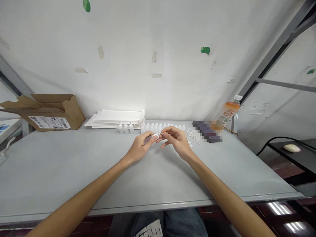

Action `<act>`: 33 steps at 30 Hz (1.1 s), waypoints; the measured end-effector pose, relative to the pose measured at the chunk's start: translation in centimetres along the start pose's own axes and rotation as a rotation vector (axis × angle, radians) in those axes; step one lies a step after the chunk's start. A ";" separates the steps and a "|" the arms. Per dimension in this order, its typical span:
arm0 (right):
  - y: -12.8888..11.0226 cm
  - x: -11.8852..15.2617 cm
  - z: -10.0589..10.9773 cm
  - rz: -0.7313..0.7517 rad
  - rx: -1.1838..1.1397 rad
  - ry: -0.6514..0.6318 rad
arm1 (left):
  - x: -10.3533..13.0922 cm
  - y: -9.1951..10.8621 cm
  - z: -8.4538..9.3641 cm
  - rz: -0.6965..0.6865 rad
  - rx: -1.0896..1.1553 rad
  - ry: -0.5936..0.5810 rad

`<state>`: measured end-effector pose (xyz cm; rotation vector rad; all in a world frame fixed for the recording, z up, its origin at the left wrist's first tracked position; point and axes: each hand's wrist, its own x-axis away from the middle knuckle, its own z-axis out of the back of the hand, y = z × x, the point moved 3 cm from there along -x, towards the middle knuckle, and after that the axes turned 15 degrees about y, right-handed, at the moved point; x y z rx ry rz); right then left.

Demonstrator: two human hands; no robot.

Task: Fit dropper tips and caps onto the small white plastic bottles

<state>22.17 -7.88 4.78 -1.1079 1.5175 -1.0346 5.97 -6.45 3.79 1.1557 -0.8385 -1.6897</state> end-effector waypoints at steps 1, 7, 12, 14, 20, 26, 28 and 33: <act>0.0 0.0 0.0 0.001 0.000 -0.001 | 0.0 0.1 0.0 -0.004 -0.001 0.002; -0.1 0.0 0.0 0.006 -0.001 -0.003 | 0.0 0.1 0.1 -0.015 -0.018 0.004; -0.1 -0.1 0.0 0.002 -0.001 -0.011 | 0.0 -0.1 0.0 -0.016 -0.034 0.002; 0.0 -0.1 0.0 0.002 0.001 -0.011 | 0.0 -0.1 0.0 -0.017 -0.039 0.002; 0.2 -0.2 0.1 0.005 0.010 -0.007 | 0.1 0.1 -0.1 -0.025 -0.038 -0.006; 0.2 -0.1 0.1 0.014 0.010 0.004 | 0.1 0.1 -0.2 -0.038 -0.028 -0.005; 0.1 0.0 0.1 0.017 0.011 0.007 | 0.2 0.2 -0.2 -0.033 -0.015 -0.008; -0.2 0.1 -0.1 0.014 0.016 -0.002 | 0.3 0.3 -0.1 -0.024 0.002 -0.012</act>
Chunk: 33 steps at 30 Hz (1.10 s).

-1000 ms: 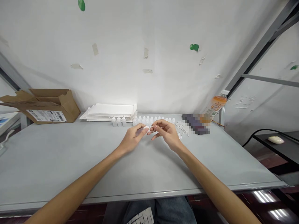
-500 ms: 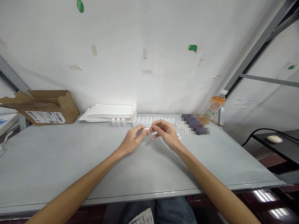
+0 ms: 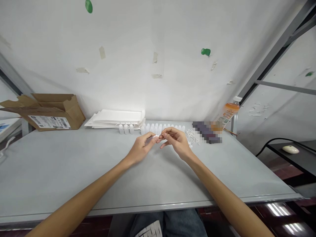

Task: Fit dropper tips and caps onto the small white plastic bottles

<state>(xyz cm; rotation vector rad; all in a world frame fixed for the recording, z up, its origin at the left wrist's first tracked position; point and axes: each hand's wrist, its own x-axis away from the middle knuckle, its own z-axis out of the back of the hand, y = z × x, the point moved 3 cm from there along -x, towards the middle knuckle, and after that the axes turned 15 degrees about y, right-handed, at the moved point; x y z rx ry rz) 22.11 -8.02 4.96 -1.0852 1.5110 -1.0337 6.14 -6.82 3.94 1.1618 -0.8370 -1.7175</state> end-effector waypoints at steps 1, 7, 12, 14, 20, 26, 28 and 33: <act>0.0 0.0 0.0 0.000 0.000 -0.001 | 0.0 0.0 0.0 0.001 0.000 -0.001; -0.1 0.1 0.0 -0.002 0.008 -0.003 | 0.1 0.1 0.0 0.005 0.004 -0.006; -0.1 0.1 0.0 0.013 0.012 -0.011 | 0.2 0.2 0.0 0.007 0.004 -0.010; 0.0 0.1 0.0 0.028 0.020 -0.012 | 0.2 0.2 0.0 0.004 0.003 -0.008; 0.2 0.1 0.0 0.081 0.044 0.005 | 0.2 0.2 0.0 0.007 -0.013 -0.002; 0.4 0.2 -0.1 0.099 0.073 0.002 | 0.1 0.0 0.0 -0.006 -0.042 0.009; 0.4 0.2 -0.1 0.094 0.085 0.002 | 0.1 0.0 0.0 -0.016 -0.049 0.014; 0.7 0.2 -0.1 0.091 0.087 0.002 | 0.0 0.0 0.1 -0.063 -0.057 0.027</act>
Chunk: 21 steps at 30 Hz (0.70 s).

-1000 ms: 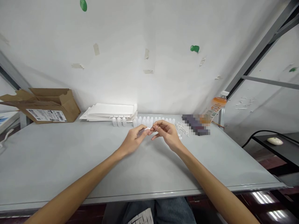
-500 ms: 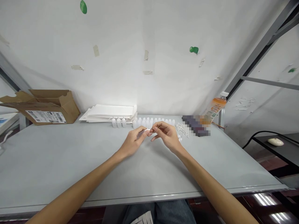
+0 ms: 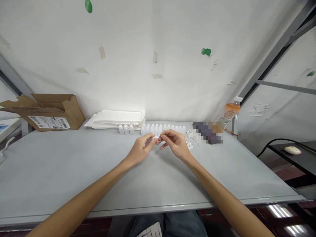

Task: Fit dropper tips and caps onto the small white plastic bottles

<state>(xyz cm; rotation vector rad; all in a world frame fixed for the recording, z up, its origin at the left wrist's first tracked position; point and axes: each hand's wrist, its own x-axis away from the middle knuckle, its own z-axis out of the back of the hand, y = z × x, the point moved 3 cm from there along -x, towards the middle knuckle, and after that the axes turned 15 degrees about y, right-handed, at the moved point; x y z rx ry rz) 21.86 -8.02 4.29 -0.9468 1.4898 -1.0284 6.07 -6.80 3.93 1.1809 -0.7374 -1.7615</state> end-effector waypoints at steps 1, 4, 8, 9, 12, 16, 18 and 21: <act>0.1 0.0 0.0 0.005 0.004 -0.001 | 0.0 0.0 0.0 -0.007 -0.006 -0.001; 0.4 -0.1 0.1 0.014 0.033 0.003 | -0.1 -0.1 0.1 -0.032 -0.064 0.000; 0.9 -0.2 0.2 0.010 0.082 0.006 | -0.2 -0.5 0.0 -0.071 -0.150 0.015; 1.0 -0.2 0.2 0.010 0.091 0.005 | -0.3 -0.6 0.0 -0.076 -0.156 0.017; 1.3 -0.2 0.2 0.013 0.100 0.002 | -0.3 -0.9 -0.3 -0.077 -0.163 0.017; 1.7 -0.3 0.2 0.004 0.094 -0.001 | -0.2 -1.1 -0.5 -0.065 -0.181 0.026; 1.8 -0.3 0.2 0.005 0.090 -0.004 | -0.2 -1.0 -0.5 -0.059 -0.172 0.029; 1.7 -0.3 0.2 0.018 0.087 0.003 | -0.1 -0.8 -0.5 -0.053 -0.144 0.030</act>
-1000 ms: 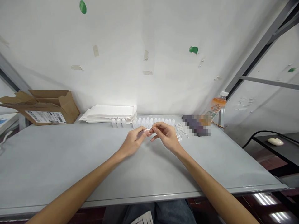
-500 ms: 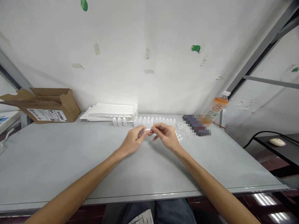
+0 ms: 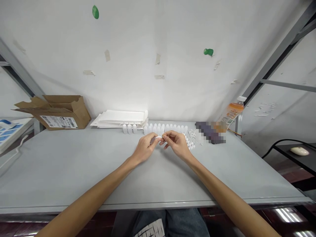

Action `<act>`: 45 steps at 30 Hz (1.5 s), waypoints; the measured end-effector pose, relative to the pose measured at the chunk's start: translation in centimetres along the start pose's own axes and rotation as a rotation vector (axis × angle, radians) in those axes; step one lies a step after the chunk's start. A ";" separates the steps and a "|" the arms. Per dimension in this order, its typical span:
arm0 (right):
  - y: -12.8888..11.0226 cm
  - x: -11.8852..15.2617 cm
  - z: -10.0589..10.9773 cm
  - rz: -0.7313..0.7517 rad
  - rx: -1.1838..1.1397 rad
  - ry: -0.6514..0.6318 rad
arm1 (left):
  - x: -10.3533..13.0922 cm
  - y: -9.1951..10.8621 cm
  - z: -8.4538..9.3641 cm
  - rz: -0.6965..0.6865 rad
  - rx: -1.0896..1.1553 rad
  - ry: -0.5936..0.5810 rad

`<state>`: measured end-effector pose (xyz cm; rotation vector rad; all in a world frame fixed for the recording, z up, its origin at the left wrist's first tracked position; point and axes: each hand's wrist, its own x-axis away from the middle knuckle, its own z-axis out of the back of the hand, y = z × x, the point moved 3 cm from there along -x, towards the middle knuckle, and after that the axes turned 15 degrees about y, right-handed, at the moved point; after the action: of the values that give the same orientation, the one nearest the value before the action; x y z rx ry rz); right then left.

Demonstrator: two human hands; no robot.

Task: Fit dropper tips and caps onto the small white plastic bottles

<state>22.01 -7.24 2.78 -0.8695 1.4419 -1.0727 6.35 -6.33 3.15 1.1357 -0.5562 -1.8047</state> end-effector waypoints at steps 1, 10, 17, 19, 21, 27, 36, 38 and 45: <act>-0.1 0.0 0.0 0.003 0.005 0.002 | 0.0 0.0 0.0 0.002 0.003 0.000; -1.1 -0.6 0.6 -0.024 0.101 0.016 | -0.7 0.0 0.1 -0.113 -0.047 -0.034; -1.8 -0.8 1.2 -0.017 0.124 0.045 | -0.9 0.1 0.4 -0.138 -0.041 0.002; -2.0 -0.8 1.3 -0.007 0.127 0.051 | -0.9 -0.1 0.4 -0.139 -0.059 -0.012; -2.1 -0.9 1.4 0.000 0.124 0.064 | -0.9 -0.3 0.4 -0.132 -0.078 -0.026; -2.3 -1.4 2.3 0.001 0.109 0.114 | -1.3 -0.9 0.9 -0.095 -0.116 -0.021; -2.7 -1.6 2.9 -0.021 0.090 0.146 | -2.1 -0.4 1.9 -0.076 -0.141 -0.032; -2.7 -1.7 3.1 -0.018 0.083 0.151 | -2.6 0.0 3.2 -0.069 -0.082 0.049; -3.0 -1.9 3.7 -0.005 0.079 0.181 | -3.3 -2.5 11.9 0.053 0.145 0.493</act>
<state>25.78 -6.96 6.28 -0.7348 1.5355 -1.2292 -4.59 -3.27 8.51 1.5849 -0.4201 -1.3824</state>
